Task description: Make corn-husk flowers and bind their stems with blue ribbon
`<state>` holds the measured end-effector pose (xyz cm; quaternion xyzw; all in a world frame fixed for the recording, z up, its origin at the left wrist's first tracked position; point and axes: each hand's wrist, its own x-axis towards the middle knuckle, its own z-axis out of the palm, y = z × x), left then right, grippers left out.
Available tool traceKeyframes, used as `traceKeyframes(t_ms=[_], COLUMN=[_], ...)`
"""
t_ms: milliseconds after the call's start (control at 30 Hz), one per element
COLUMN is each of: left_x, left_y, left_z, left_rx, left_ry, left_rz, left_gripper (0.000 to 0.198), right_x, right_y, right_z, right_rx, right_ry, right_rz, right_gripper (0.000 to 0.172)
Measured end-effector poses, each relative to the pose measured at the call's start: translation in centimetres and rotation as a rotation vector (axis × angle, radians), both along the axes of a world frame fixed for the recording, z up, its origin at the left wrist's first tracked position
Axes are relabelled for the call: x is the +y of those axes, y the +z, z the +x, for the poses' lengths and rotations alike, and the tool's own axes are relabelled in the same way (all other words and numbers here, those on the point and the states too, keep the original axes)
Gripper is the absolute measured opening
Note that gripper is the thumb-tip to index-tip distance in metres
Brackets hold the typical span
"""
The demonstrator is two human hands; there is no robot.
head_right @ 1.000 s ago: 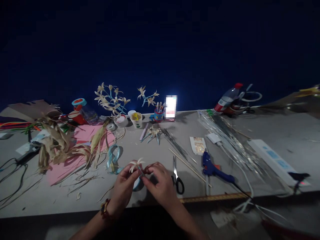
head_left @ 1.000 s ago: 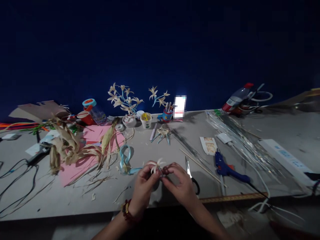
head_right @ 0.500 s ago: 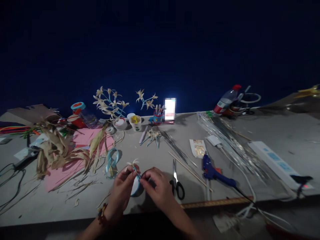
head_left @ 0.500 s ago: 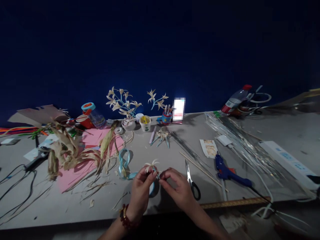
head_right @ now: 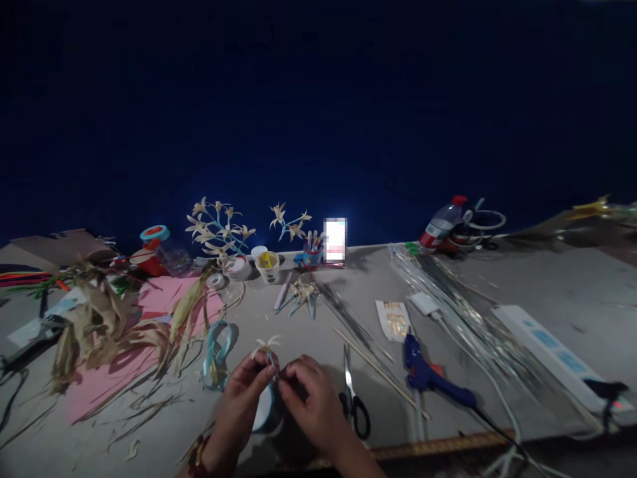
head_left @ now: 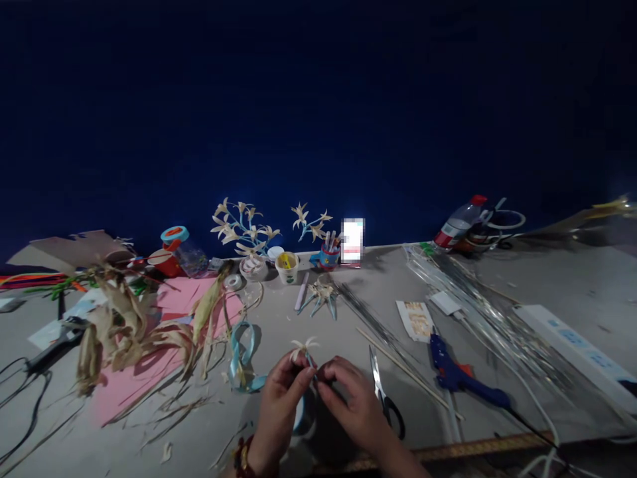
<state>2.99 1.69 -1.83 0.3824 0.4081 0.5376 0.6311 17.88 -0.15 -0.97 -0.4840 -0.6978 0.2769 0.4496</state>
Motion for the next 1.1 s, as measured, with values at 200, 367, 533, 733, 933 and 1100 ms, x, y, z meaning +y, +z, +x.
traceKeyframes(t_ms=[200, 367, 533, 733, 933, 1100], left_x=[1.3, 2.0, 1.9, 2.0, 1.1, 0.5], left_y=[0.2, -0.4, -2.1, -3.1, -3.1, -3.7], left_z=[-1.2, -3.8, -4.9, -6.3, -6.9, -7.7], left_rx=[0.38, 0.895, 1.13, 1.394, 1.467, 1.448], left_ry=[-0.079, -0.032, -0.017, -0.097, -0.385, -0.408], left_rz=[0.24, 0.64, 0.759, 0.892, 0.982, 0.973], left_gripper=[0.021, 0.016, 0.021, 0.044, 0.083, 0.053], right_x=[1.6, 5.5, 9.2, 9.1, 4.2, 1.3], right_y=[-0.1, -1.7, -2.4, -1.5, -0.8, -2.2], right_z=[1.7, 5.2, 5.7, 5.5, 5.4, 3.1], right_rx=[-0.099, -0.488, -0.616, -0.676, -0.397, -0.268], right_ry=[-0.091, -0.239, -0.193, -0.3, -0.199, -0.055], right_rz=[0.072, 0.069, 0.092, 0.096, 0.044, -0.105], right_gripper=[0.011, 0.017, 0.016, 0.009, 0.024, 0.028])
